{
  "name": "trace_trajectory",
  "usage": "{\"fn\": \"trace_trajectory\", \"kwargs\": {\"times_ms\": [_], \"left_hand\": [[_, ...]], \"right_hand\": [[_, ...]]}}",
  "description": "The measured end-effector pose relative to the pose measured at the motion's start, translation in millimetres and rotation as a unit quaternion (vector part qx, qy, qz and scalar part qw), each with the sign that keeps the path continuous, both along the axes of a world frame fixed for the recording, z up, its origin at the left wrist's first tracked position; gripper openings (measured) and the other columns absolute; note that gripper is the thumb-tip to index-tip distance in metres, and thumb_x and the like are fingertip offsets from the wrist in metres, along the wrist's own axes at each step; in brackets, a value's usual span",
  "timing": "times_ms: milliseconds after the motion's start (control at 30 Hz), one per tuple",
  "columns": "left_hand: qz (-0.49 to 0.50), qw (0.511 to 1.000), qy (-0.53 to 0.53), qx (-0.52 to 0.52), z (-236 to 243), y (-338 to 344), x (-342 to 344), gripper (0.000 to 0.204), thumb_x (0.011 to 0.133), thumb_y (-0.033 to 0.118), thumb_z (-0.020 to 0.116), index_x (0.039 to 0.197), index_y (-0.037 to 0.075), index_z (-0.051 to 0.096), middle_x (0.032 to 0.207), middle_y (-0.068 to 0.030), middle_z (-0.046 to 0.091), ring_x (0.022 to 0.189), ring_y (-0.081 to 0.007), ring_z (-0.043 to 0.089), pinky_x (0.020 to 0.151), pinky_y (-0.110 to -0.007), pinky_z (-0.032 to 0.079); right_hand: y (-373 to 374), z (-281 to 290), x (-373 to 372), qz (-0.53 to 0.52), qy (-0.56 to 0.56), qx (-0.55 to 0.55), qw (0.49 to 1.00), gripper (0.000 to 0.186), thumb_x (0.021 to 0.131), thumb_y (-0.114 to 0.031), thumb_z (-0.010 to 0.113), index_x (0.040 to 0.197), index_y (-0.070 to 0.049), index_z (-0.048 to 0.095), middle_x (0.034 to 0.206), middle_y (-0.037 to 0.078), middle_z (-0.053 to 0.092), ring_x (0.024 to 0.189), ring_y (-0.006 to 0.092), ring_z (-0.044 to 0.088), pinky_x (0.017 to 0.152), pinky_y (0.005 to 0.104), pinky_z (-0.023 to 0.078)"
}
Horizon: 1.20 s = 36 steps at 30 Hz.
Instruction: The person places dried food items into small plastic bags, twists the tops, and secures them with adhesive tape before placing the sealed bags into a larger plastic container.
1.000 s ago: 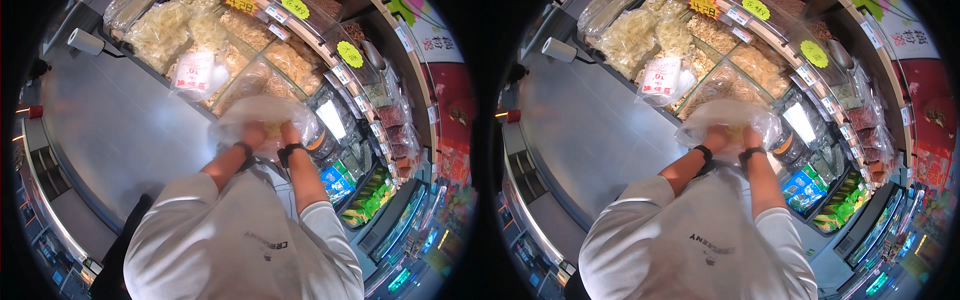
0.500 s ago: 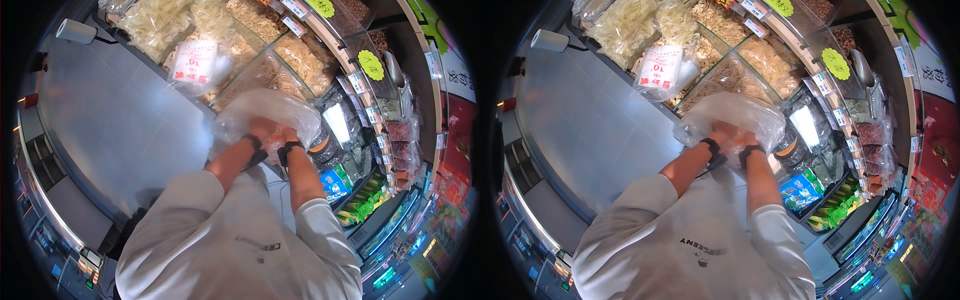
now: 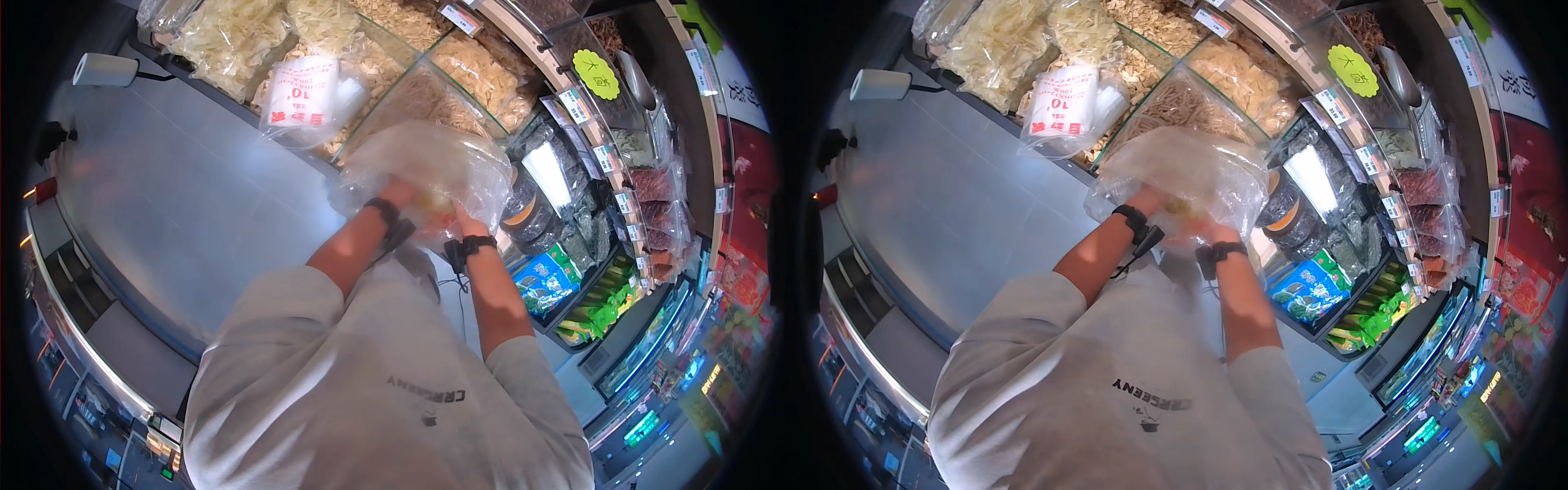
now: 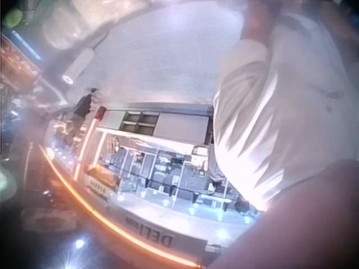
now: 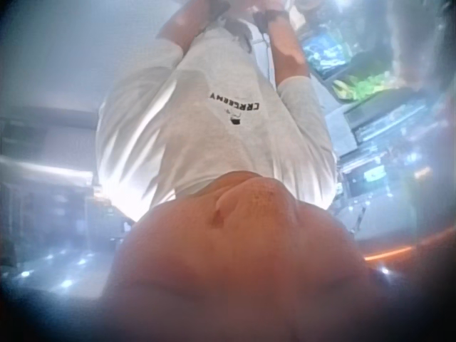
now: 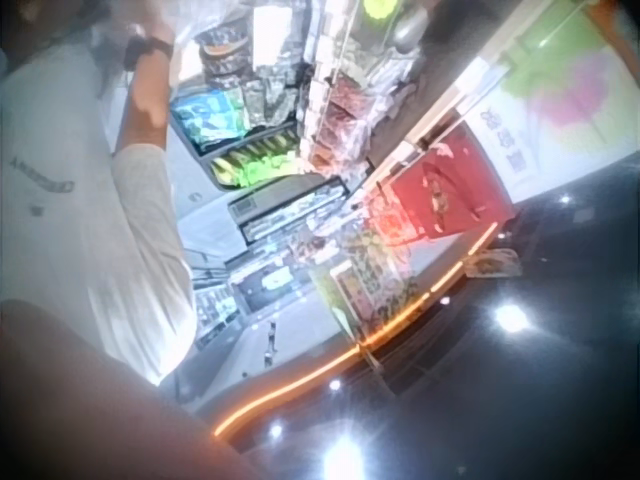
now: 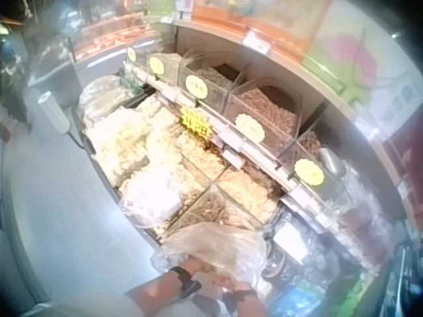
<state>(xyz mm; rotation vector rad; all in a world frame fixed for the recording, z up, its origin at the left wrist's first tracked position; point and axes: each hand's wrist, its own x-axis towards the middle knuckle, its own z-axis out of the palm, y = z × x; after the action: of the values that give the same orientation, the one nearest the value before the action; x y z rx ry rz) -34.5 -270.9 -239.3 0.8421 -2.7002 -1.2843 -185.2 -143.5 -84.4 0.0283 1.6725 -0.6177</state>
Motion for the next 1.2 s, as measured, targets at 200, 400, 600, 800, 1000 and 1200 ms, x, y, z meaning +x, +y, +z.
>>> {"fn": "trace_trajectory", "kwargs": {"times_ms": [200, 400, 600, 800, 1000, 1200], "left_hand": [[0.084, 0.995, -0.058, -0.007, 43, 5, -28, 0.044, 0.093, 0.037, 0.057, 0.123, 0.006, 0.064, 0.128, -0.0166, 0.064, 0.120, -0.0339, 0.058, 0.105, -0.043, 0.042], [0.262, 0.946, 0.034, 0.187, 114, 13, -33, 0.046, 0.093, 0.040, 0.056, 0.123, 0.006, 0.064, 0.124, -0.0187, 0.065, 0.113, -0.0351, 0.061, 0.100, -0.045, 0.045], [0.170, 0.907, 0.055, 0.382, 71, 6, 1, 0.044, 0.095, 0.037, 0.056, 0.123, 0.003, 0.062, 0.121, -0.0178, 0.065, 0.111, -0.0316, 0.061, 0.096, -0.042, 0.047], [0.165, 0.931, 0.150, 0.290, 51, 28, 16, 0.044, 0.102, 0.040, 0.049, 0.124, 0.003, 0.062, 0.114, -0.0100, 0.066, 0.100, -0.0198, 0.063, 0.089, -0.035, 0.051], [0.253, 0.776, 0.163, 0.554, 206, 5, -7, 0.039, 0.099, 0.034, 0.048, 0.127, 0.008, 0.057, 0.124, -0.0208, 0.060, 0.112, -0.0329, 0.058, 0.097, -0.040, 0.047], [0.003, 0.980, -0.043, 0.192, 231, 1, -3, 0.043, 0.101, 0.044, 0.047, 0.125, 0.011, 0.060, 0.122, -0.0138, 0.062, 0.111, -0.0246, 0.059, 0.096, -0.038, 0.047]], "right_hand": [[-18, -4, 14, 0.031, 0.058, -0.013, 0.998, 0.040, 0.092, -0.028, 0.057, 0.124, -0.004, 0.062, 0.130, 0.027, 0.059, 0.106, 0.0304, 0.068, 0.080, 0.0432, 0.056], [-38, -3, 38, 0.088, 0.164, 0.092, 0.978, 0.032, 0.092, -0.018, 0.056, 0.118, 0.000, 0.064, 0.122, 0.028, 0.063, 0.108, 0.0295, 0.067, 0.082, 0.0429, 0.055], [-45, 16, 34, 0.004, 0.139, -0.013, 0.990, 0.035, 0.094, -0.022, 0.055, 0.120, 0.000, 0.063, 0.124, 0.026, 0.062, 0.112, 0.0348, 0.063, 0.085, 0.0458, 0.053], [-62, 35, 54, -0.001, 0.204, -0.103, 0.974, 0.038, 0.095, -0.026, 0.054, 0.122, 0.000, 0.062, 0.125, 0.023, 0.062, 0.115, 0.0401, 0.059, 0.088, 0.0487, 0.051], [-58, 48, 76, 0.115, 0.368, -0.180, 0.905, 0.046, 0.094, -0.036, 0.055, 0.124, -0.002, 0.061, 0.133, 0.018, 0.057, 0.119, 0.0429, 0.055, 0.080, 0.0558, 0.052], [-64, 98, 111, 0.285, 0.591, -0.231, 0.719, 0.044, 0.095, -0.025, 0.053, 0.135, -0.009, 0.055, 0.133, 0.017, 0.056, 0.117, 0.0448, 0.057, 0.108, 0.0628, 0.033]]}}
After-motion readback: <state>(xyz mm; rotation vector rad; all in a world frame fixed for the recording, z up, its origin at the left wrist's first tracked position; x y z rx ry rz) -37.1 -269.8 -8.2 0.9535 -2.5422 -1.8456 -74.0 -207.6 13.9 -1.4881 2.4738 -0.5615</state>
